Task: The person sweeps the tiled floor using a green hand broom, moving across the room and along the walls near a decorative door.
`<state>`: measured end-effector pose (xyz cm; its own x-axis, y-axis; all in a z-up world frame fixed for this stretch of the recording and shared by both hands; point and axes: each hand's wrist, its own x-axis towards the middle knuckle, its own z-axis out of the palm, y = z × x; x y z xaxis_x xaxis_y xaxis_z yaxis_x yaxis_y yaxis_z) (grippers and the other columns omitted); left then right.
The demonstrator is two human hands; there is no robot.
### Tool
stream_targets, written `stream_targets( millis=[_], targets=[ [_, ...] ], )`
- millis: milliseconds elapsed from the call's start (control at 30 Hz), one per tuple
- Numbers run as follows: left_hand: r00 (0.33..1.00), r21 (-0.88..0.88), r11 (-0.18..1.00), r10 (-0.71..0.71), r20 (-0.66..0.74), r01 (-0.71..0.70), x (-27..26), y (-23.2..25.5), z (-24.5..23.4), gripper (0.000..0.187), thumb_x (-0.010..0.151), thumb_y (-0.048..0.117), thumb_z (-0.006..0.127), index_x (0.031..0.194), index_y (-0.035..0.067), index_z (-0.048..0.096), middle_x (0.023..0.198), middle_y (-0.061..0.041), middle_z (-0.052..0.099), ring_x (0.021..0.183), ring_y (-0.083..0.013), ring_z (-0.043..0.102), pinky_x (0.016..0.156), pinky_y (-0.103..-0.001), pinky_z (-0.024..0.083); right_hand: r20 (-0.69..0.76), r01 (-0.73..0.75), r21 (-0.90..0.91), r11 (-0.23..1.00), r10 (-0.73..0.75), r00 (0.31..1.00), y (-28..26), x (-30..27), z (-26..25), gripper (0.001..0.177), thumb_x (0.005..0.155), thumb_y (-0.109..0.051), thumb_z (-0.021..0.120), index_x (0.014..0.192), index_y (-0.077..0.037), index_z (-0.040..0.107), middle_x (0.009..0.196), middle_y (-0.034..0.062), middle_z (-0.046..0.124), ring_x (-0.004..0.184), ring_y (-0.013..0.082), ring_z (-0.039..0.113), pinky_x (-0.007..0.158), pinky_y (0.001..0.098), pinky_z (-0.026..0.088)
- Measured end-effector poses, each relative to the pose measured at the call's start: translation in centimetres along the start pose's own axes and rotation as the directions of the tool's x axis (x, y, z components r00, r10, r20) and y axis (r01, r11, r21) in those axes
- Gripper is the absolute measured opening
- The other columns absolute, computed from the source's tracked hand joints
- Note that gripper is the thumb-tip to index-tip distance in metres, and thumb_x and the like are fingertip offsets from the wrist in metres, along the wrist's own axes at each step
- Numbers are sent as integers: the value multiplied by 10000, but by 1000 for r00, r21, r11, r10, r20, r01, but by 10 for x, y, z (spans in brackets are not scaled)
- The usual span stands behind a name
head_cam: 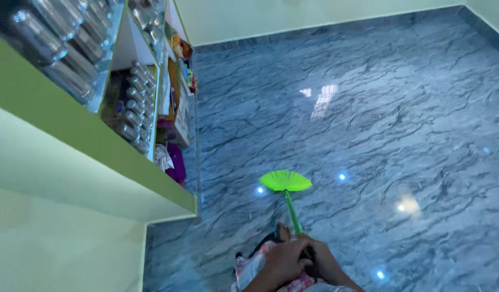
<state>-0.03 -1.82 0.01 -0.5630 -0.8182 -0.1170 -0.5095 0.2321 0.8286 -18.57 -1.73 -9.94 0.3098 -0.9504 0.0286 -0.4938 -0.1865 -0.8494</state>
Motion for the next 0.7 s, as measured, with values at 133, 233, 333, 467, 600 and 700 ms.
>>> stream_targets(
  millis=[133,233,333,467,600,700],
  targets=[
    [998,-47,999,-8,-58,5,65,-27,-23,374,859,162,754,1194,104,598,1067,-152,727,1008,-386,704,834,-512,542,-21,-87,131,987,91,996,54,63,-2,263,761,-178,740,992,-58,707,950,130,764,819,297,738,752,394,601],
    [997,60,997,-34,-70,38,118,-58,-39,354,880,155,749,1172,78,563,1028,-166,727,986,-410,699,797,-546,528,2,119,-115,986,-120,993,96,135,0,233,723,-179,772,915,-65,706,1037,175,746,892,368,718,765,434,586],
    [984,107,980,-160,-79,168,155,-66,-63,363,870,160,757,1163,90,555,1007,-159,733,977,-407,694,791,-550,522,5,115,-200,973,-116,993,94,183,-6,212,704,-170,768,861,-62,674,1150,187,714,930,393,705,758,460,576],
    [973,41,972,-230,-33,231,171,-49,-115,358,849,163,758,1166,148,592,977,-126,756,963,-373,711,788,-516,540,23,31,-229,973,-26,999,40,218,-33,262,673,-207,798,832,-68,643,1106,154,720,922,395,694,752,473,568],
    [992,-30,992,-123,-28,122,178,-34,-148,331,870,169,743,1160,147,585,977,-120,751,939,-346,735,773,-488,555,103,-60,-118,991,72,992,-3,233,-61,263,708,-199,755,928,-94,659,1099,111,717,912,359,718,763,452,585],
    [991,-90,991,-110,-73,103,198,-37,-161,325,879,175,728,1168,146,584,984,-124,744,940,-343,736,760,-480,562,75,-44,-103,994,52,996,-3,256,-66,249,723,-200,755,935,-94,675,1096,111,725,949,352,728,792,436,600]
  ],
)
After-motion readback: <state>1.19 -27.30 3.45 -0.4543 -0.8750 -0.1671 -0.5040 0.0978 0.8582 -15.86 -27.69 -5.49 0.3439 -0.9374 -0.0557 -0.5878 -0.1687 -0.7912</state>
